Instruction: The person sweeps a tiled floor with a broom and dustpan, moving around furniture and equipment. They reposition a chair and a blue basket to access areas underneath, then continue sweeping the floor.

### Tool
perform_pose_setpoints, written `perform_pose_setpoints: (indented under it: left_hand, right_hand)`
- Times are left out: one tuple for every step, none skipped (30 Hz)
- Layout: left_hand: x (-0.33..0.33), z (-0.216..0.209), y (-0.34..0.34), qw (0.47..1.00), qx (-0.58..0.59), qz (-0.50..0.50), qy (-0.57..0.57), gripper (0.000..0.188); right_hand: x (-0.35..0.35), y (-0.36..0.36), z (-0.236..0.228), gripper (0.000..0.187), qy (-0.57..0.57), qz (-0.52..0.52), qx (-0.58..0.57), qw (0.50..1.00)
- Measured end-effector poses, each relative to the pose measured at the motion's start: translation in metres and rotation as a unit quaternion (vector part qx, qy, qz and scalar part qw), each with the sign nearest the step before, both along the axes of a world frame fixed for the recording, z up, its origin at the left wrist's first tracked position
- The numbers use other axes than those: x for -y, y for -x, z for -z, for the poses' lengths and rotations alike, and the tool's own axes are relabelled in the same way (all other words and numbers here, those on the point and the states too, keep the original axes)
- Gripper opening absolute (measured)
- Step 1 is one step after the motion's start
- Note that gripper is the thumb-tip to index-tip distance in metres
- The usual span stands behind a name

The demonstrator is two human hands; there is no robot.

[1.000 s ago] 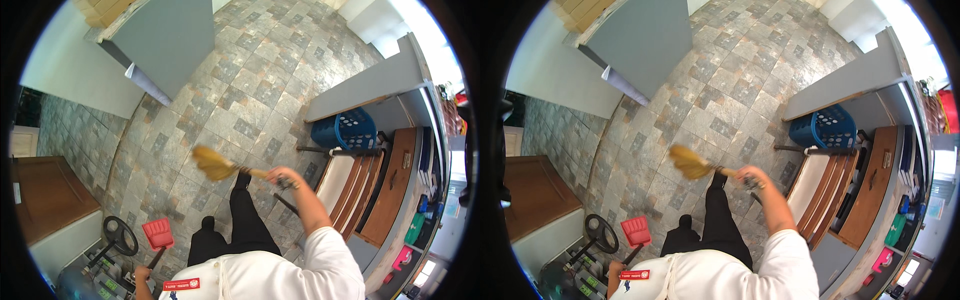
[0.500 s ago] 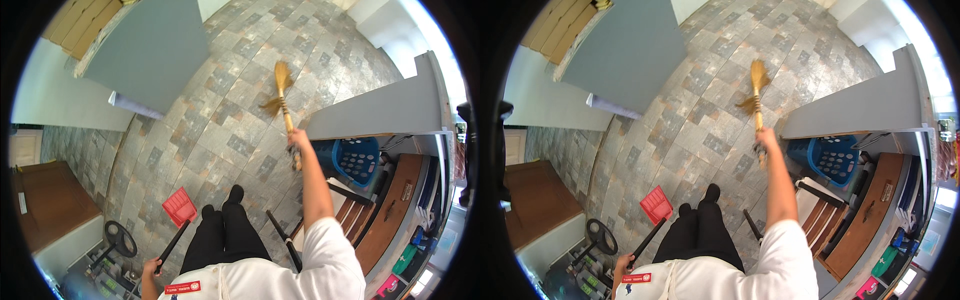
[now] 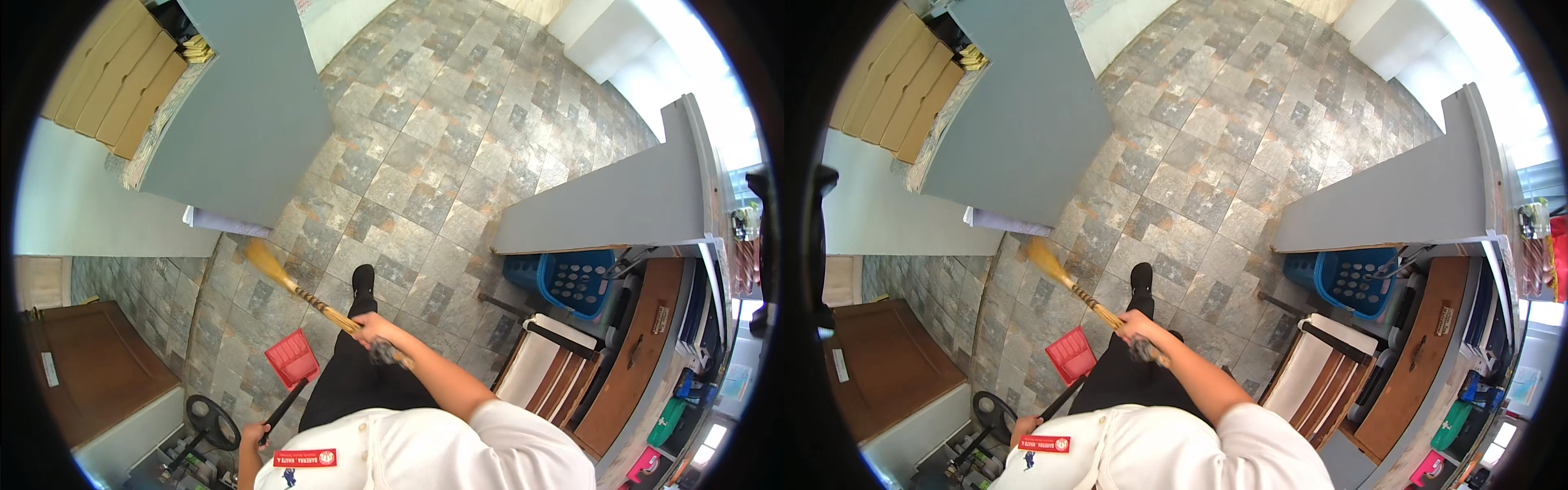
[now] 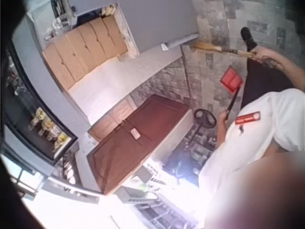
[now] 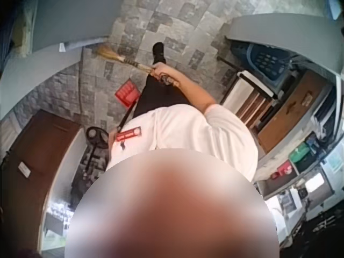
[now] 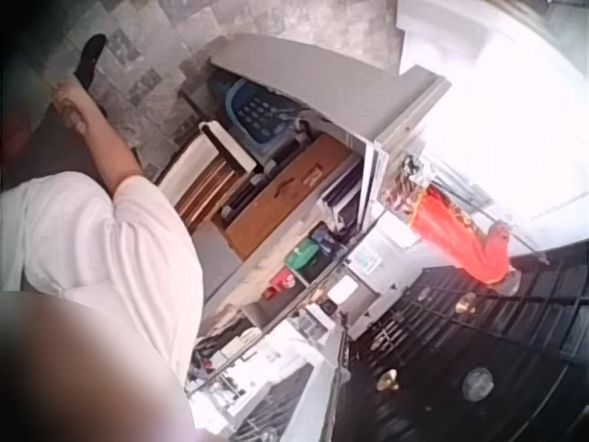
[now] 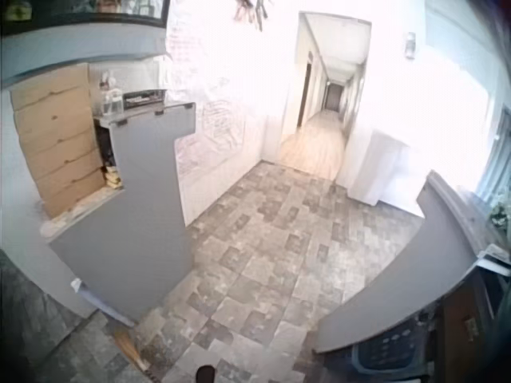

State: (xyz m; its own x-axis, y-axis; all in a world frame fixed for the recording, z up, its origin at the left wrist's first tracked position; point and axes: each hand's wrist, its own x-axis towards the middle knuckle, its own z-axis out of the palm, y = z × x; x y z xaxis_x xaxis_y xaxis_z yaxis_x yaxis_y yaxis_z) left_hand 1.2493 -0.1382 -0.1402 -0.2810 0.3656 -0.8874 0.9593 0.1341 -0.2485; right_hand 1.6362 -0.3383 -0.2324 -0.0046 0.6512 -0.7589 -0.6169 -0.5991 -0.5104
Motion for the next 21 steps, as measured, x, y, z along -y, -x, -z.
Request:
perform_pose_setpoints:
  left_hand:
    - [-0.008, -0.002, -0.012, 0.999, 0.006, 0.047, 0.013, 0.030]
    - [-0.017, -0.004, -0.025, 0.996, 0.023, 0.084, 0.017, 0.028]
    - [-0.027, -0.005, -0.038, 0.992, 0.020, 0.121, 0.022, 0.026]
    - [-0.037, -0.006, -0.050, 0.987, 0.017, 0.156, 0.022, 0.024]
    - [-0.048, -0.005, -0.063, 0.983, 0.002, 0.180, 0.027, 0.024]
    - [-0.058, -0.007, -0.073, 0.980, 0.004, 0.197, 0.031, 0.024]
    - [-0.068, -0.010, -0.084, 0.975, 0.007, 0.218, 0.041, 0.024]
    - [-0.078, -0.012, -0.094, 0.972, 0.007, 0.231, 0.038, 0.024]
    - [-0.086, -0.012, -0.104, 0.972, 0.004, 0.233, 0.032, 0.025]
    - [-0.095, -0.011, -0.114, 0.974, 0.002, 0.227, 0.024, 0.026]
    - [-0.104, -0.010, -0.123, 0.975, -0.001, 0.222, 0.016, 0.027]
    - [-0.111, -0.007, -0.130, 0.978, -0.004, 0.207, 0.005, 0.028]
    - [-0.117, -0.004, -0.136, 0.981, -0.008, 0.192, -0.006, 0.029]
    - [-0.122, 0.000, -0.142, 0.988, -0.010, 0.151, -0.022, 0.031]
    - [-0.128, 0.004, -0.147, 0.993, -0.013, 0.111, -0.038, 0.032]
    - [-0.132, 0.008, -0.152, 0.996, -0.014, 0.070, -0.054, 0.033]
    - [-0.139, 0.012, -0.157, 0.996, -0.011, 0.078, -0.028, 0.035]
    - [-0.141, 0.015, -0.162, 0.998, -0.003, 0.053, -0.039, 0.035]
    - [-0.144, 0.017, -0.167, 0.998, 0.005, 0.029, -0.050, 0.036]
    - [-0.146, 0.017, -0.172, 0.998, 0.011, -0.001, -0.061, 0.036]
    - [-0.148, 0.017, -0.179, 0.998, 0.013, 0.008, -0.053, 0.036]
  right_hand:
    - [-0.015, -0.005, 0.021, 0.042, 0.003, -0.001, -0.037, 0.999]
    - [-0.024, -0.017, 0.040, 0.035, 0.006, 0.024, -0.047, 0.999]
    - [-0.035, -0.030, 0.057, 0.029, 0.009, 0.048, -0.057, 0.997]
    - [-0.043, -0.040, 0.070, 0.023, 0.049, 0.058, -0.054, 0.996]
    - [-0.037, -0.058, 0.078, 0.023, -0.011, 0.138, -0.090, 0.986]
    - [-0.020, -0.082, 0.084, 0.024, -0.037, 0.202, -0.111, 0.972]
    - [-0.004, -0.108, 0.087, 0.025, 0.015, 0.198, -0.059, 0.978]
    - [0.025, -0.133, 0.084, 0.022, -0.016, 0.267, -0.051, 0.962]
    - [0.049, -0.156, 0.081, 0.017, 0.027, 0.352, -0.099, 0.931]
    - [0.072, -0.184, 0.079, 0.013, 0.077, 0.374, -0.094, 0.919]
    - [0.094, -0.213, 0.078, 0.011, 0.141, 0.359, -0.055, 0.921]
    - [0.113, -0.240, 0.076, 0.005, 0.181, 0.367, -0.005, 0.913]
    - [0.133, -0.267, 0.073, 0.008, 0.134, 0.408, 0.018, 0.903]
    - [0.143, -0.290, 0.073, 0.012, 0.059, 0.442, 0.040, 0.894]
    - [0.144, -0.308, 0.078, 0.010, 0.072, 0.454, 0.055, 0.887]
    - [0.144, -0.330, 0.081, 0.008, 0.084, 0.466, 0.070, 0.878]
    - [0.142, -0.351, 0.082, 0.007, 0.095, 0.477, 0.086, 0.869]
    - [0.140, -0.364, 0.082, 0.006, 0.106, 0.490, 0.101, 0.859]
    - [0.135, -0.370, 0.080, 0.006, 0.093, 0.506, 0.142, 0.846]
    - [0.133, -0.373, 0.073, 0.008, 0.122, 0.481, 0.152, 0.855]
    - [0.130, -0.369, 0.064, 0.009, 0.126, 0.462, 0.189, 0.858]
